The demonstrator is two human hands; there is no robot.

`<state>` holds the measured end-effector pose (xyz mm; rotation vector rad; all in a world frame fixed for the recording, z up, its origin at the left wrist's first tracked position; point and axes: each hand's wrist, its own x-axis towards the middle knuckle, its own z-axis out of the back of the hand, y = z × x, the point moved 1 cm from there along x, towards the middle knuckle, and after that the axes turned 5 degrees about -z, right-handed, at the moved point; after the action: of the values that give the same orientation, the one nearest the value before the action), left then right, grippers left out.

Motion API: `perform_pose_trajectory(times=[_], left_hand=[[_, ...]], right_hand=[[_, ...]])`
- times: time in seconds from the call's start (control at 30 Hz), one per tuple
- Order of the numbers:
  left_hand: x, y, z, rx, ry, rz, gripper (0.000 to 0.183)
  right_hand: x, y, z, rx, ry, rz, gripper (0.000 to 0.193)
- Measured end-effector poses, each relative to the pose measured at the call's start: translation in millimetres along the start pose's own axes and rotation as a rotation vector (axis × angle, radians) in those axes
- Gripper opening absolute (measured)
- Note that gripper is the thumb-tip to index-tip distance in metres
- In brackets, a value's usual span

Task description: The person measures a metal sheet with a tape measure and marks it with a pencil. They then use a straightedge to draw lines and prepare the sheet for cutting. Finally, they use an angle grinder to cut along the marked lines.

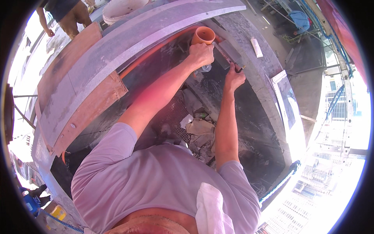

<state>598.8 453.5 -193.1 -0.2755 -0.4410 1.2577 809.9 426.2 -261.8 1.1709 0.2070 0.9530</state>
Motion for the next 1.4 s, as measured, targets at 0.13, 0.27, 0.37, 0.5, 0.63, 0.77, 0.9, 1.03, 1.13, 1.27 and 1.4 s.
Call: perform_pose_trajectory(times=[0.13, 0.27, 0.37, 0.5, 0.63, 0.77, 0.9, 1.03, 1.13, 1.27, 1.4], left_hand=[[0.6, 0.7, -0.9, 0.0, -0.001, -0.002, 0.028], [-0.1, 2.5, -1.5, 0.004, -0.005, -0.002, 0.029], [-0.6, 4.4, -1.4, 0.01, -0.005, 0.003, 0.029], [1.5, -0.2, -1.5, -0.002, -0.003, -0.011, 0.029], [0.0, 5.4, -1.4, 0.004, 0.009, 0.001, 0.028], [0.9, 3.5, -1.9, -0.002, 0.009, -0.008, 0.029], [2.2, 4.0, -2.5, -0.006, 0.02, -0.008, 0.029], [2.5, 3.0, -2.1, -0.004, 0.017, 0.0, 0.03], [1.8, 4.0, -2.0, 0.004, 0.014, 0.001, 0.03], [1.1, 3.0, -1.8, 0.002, 0.013, -0.002, 0.03], [2.5, 4.4, -2.4, -0.002, 0.018, 0.006, 0.03]], right_hand=[[1.4, -5.3, -2.5, 0.018, -0.033, 0.065, 0.03], [-0.8, -0.7, -2.1, 0.006, 0.0, -0.012, 0.03], [-3.4, 4.4, -1.6, 0.0, 0.025, -0.053, 0.031], [1.9, -3.4, 0.6, 0.01, -0.026, 0.042, 0.031], [-6.2, 10.9, 0.8, 0.002, 0.034, -0.065, 0.032], [-4.9, 11.4, 4.3, -0.015, 0.029, -0.057, 0.032], [-4.2, 9.7, 3.8, -0.027, 0.023, -0.034, 0.033], [-1.5, 4.6, 2.9, -0.025, 0.022, -0.045, 0.034], [-2.5, 5.8, 1.8, -0.022, 0.028, -0.054, 0.035], [-2.9, 6.8, 2.8, -0.027, 0.018, -0.034, 0.036], [-3.8, 10.0, 3.2, -0.031, 0.024, -0.04, 0.035]])
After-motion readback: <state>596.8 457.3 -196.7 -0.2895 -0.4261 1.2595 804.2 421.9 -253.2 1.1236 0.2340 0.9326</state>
